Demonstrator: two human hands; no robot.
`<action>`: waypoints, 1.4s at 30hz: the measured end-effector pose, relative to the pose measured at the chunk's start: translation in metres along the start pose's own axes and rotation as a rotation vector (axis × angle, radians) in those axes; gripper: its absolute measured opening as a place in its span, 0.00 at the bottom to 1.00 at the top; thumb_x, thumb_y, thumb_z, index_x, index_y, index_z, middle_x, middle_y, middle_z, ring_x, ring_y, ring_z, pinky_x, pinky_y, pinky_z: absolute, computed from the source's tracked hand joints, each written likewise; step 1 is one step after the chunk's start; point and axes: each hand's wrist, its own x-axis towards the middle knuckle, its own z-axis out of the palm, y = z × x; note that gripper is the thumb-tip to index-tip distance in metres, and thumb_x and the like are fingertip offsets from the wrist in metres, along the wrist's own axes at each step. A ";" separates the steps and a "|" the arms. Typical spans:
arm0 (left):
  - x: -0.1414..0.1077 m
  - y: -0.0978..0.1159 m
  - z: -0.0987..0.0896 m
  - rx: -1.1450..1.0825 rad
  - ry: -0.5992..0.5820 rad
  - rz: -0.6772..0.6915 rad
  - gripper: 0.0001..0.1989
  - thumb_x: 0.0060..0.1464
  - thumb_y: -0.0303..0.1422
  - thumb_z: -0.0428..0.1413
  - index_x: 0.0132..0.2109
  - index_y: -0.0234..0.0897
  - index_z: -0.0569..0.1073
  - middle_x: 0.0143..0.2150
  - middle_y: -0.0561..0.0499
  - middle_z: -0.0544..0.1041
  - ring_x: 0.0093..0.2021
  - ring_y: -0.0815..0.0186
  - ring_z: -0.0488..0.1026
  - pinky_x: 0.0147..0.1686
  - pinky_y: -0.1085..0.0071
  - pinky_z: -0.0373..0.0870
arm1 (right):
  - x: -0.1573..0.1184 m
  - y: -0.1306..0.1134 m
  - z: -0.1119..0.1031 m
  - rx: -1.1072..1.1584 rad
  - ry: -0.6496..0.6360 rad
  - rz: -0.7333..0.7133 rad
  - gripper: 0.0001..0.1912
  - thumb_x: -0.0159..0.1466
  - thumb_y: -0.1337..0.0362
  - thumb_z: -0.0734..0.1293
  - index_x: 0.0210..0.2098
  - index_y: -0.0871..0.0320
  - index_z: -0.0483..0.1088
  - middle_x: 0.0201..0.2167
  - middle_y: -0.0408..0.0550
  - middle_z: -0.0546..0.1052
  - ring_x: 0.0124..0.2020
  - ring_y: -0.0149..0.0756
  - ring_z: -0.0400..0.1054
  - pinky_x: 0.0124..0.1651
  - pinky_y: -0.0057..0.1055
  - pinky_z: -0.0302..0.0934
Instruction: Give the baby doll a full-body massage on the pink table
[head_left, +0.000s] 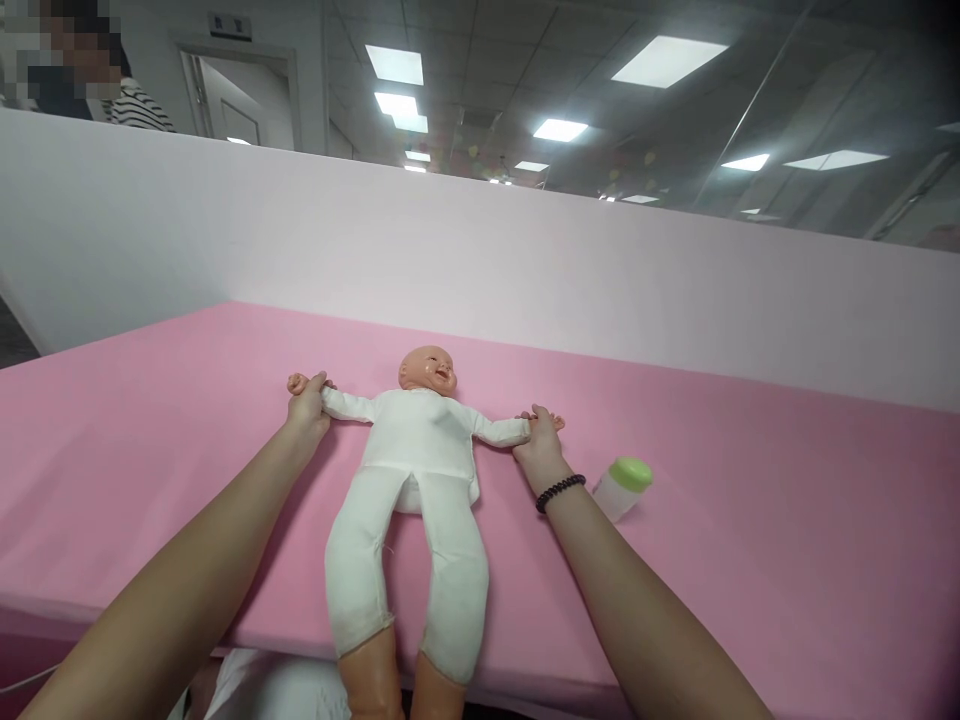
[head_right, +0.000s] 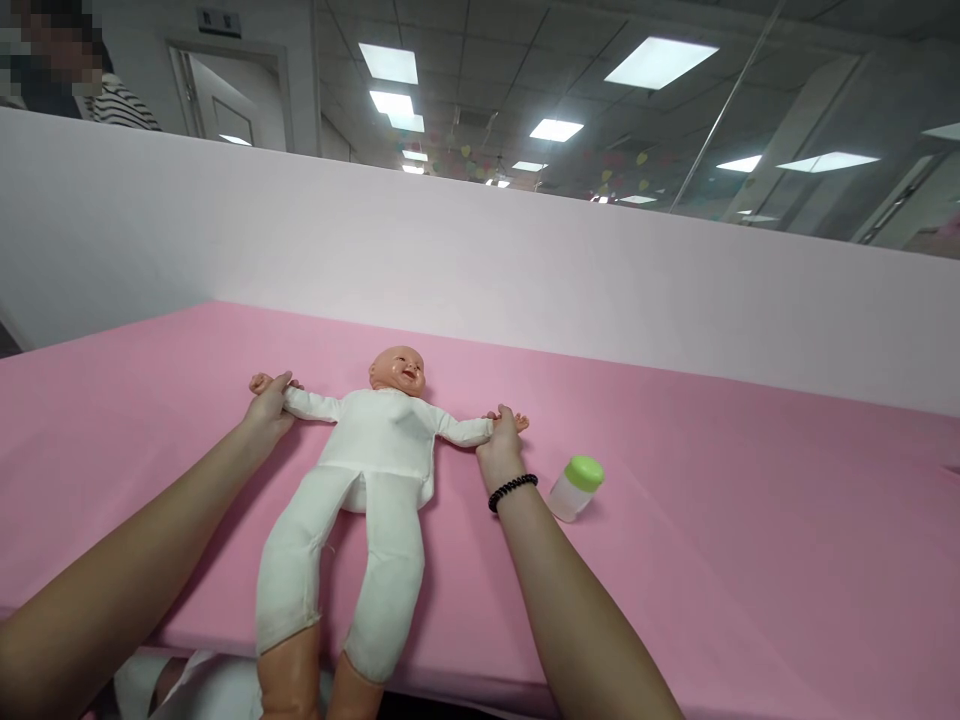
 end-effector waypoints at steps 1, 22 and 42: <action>-0.002 0.000 0.001 0.011 -0.003 0.016 0.13 0.53 0.26 0.60 0.28 0.39 0.62 0.27 0.56 0.69 0.28 0.72 0.68 0.33 0.74 0.67 | -0.002 -0.001 0.000 0.004 0.005 -0.001 0.11 0.66 0.64 0.63 0.31 0.53 0.54 0.25 0.37 0.64 0.23 0.26 0.61 0.26 0.23 0.61; -0.025 -0.001 0.010 0.238 0.020 0.184 0.20 0.52 0.31 0.62 0.41 0.46 0.57 0.42 0.54 0.68 0.47 0.63 0.72 0.44 0.64 0.68 | -0.046 -0.009 0.003 0.000 -0.070 -0.267 0.07 0.63 0.66 0.63 0.30 0.56 0.61 0.26 0.36 0.64 0.27 0.25 0.61 0.28 0.21 0.57; 0.013 0.010 -0.018 0.028 -0.058 0.135 0.10 0.47 0.23 0.54 0.38 0.40 0.65 0.31 0.53 0.69 0.34 0.65 0.72 0.37 0.68 0.71 | 0.018 -0.011 -0.011 0.048 -0.062 -0.143 0.07 0.57 0.76 0.61 0.29 0.58 0.64 0.24 0.39 0.70 0.25 0.25 0.67 0.31 0.22 0.67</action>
